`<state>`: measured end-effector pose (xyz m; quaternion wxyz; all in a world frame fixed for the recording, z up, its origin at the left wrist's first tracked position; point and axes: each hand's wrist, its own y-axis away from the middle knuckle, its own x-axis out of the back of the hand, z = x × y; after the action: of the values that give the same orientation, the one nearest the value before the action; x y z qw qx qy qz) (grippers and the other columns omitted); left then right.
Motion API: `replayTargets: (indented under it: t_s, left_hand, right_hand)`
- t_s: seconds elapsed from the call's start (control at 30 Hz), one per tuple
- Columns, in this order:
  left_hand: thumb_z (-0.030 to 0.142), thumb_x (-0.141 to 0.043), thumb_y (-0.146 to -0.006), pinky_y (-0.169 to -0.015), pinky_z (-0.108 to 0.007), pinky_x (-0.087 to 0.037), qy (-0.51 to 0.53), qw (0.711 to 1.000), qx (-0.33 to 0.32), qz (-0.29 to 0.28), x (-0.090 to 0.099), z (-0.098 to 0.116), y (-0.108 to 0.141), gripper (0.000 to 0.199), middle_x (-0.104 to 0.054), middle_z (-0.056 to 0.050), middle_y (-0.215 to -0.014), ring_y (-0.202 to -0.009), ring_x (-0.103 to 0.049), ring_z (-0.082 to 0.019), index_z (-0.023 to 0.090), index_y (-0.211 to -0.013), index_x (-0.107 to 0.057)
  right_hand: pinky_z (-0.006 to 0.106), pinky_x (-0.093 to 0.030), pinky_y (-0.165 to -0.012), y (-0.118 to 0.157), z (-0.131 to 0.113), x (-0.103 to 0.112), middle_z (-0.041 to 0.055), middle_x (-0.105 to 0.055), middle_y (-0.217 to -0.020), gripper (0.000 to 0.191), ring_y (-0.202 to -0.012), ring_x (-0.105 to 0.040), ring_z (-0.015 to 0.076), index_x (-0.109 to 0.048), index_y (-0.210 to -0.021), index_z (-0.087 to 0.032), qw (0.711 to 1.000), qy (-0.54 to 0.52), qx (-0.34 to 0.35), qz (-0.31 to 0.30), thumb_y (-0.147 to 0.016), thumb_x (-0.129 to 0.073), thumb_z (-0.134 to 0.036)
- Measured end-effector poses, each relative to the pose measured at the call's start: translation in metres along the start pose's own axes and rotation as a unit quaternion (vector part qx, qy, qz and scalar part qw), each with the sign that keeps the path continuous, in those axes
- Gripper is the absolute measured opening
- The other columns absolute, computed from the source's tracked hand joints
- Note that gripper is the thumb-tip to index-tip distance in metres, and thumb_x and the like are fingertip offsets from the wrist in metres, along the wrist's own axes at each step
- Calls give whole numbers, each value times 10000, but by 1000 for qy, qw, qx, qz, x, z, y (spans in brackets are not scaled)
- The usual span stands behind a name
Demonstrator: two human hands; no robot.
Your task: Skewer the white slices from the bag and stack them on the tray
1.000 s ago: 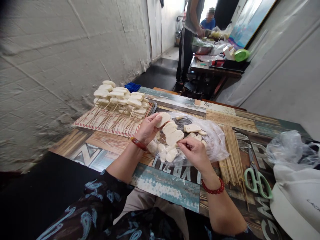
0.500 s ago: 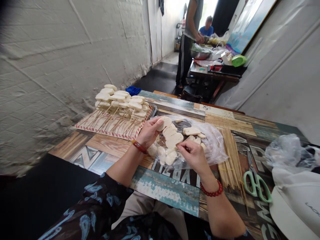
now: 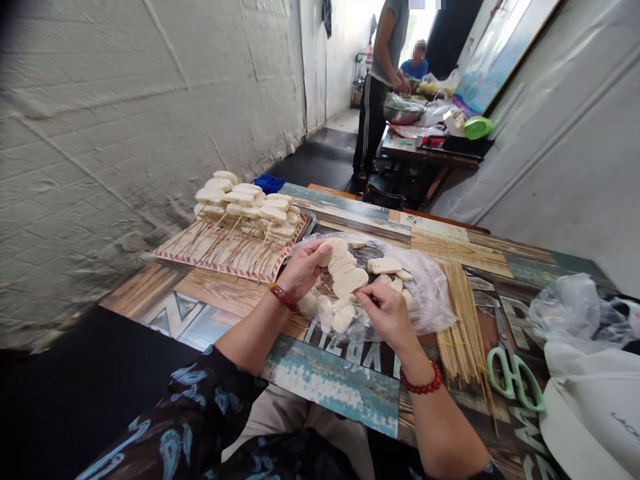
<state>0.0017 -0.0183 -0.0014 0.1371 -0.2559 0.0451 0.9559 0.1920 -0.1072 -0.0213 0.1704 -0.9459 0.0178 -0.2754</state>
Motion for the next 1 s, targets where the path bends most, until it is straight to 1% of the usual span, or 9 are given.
replayTargets:
  t_s: [0.27, 0.43, 0.5, 0.6, 0.7, 0.8, 0.87, 0.93, 1.0]
  left_hand:
    - [463, -849, -640, -638, -243, -448, 11, 1000, 8, -18, -4, -1, 4, 445, -731, -76, -830, -685, -597, -138, 132, -929, -776]
    - [450, -848, -646, -649, -247, -460, 17, 999, 19, -24, -6, -2, 6, 445, -731, -82, -833, -703, -612, -148, 124, -940, -775]
    - [455, -847, -646, -650, -243, -459, 20, 999, 13, -29, -8, -2, 7, 446, -733, -83, -828, -699, -609, -146, 123, -936, -778]
    - [447, -839, -664, -686, -243, -466, 21, 999, -13, -36, -12, 4, 11, 429, -747, -86, -877, -733, -619, -147, 139, -958, -784]
    - [420, -815, -710, -777, -267, -484, -4, 997, -61, -43, -16, 14, 20, 407, -756, -88, -1003, -850, -650, -179, 181, -1038, -779]
    - [403, -765, -775, -878, -315, -490, -52, 992, -104, -57, -19, 25, 30, 374, -748, -90, -1102, -973, -663, -226, 213, -1097, -769]
    - [399, -723, -816, -928, -344, -485, -69, 988, -122, -61, -20, 31, 36, 332, -744, -92, -1128, -1025, -661, -247, 222, -1092, -773]
    - [383, -701, -836, -943, -350, -485, -75, 986, -133, -59, -21, 33, 39, 303, -743, -88, -1134, -1041, -661, -251, 227, -1085, -775]
    - [357, -703, -834, -909, -333, -498, -74, 986, -135, -59, -21, 33, 41, 325, -746, -78, -1114, -1004, -670, -239, 234, -1130, -757]
  right_hand:
    - [301, -464, -627, 1, 2, -3, 48, -712, -739, 212, -683, -633, 186, -721, -754, -206, 1000, 8, 1, 9, -887, -612, -330]
    - [283, -430, -588, 1, 6, -5, 33, -676, -688, 238, -634, -587, 171, -698, -717, -208, 1000, 13, -5, 14, -890, -607, -345]
    - [275, -425, -581, 1, 9, -5, 26, -658, -675, 254, -619, -570, 164, -693, -710, -206, 1000, 8, -8, 14, -893, -608, -360]
    - [276, -464, -622, 1, 17, -6, 38, -677, -739, 264, -660, -593, 168, -696, -735, -199, 999, -27, -18, 6, -902, -609, -383]
    - [305, -517, -717, 0, 22, -4, 53, -709, -826, 248, -751, -640, 189, -713, -786, -201, 998, -62, -28, 6, -901, -619, -399]
    - [348, -544, -812, 0, 20, -1, 61, -742, -933, 208, -867, -675, 217, -743, -860, -221, 996, -79, -32, 21, -890, -633, -395]
    - [375, -556, -837, 2, 17, 1, 62, -757, -981, 196, -910, -688, 235, -760, -905, -237, 996, -81, -40, 28, -882, -640, -390]
    - [390, -572, -817, 3, 15, 2, 62, -768, -955, 197, -890, -701, 246, -769, -916, -240, 995, -75, -56, 32, -872, -650, -391]
    - [396, -582, -794, 5, 16, 3, 63, -772, -900, 198, -844, -708, 249, -770, -904, -229, 994, -75, -75, 39, -857, -669, -392]
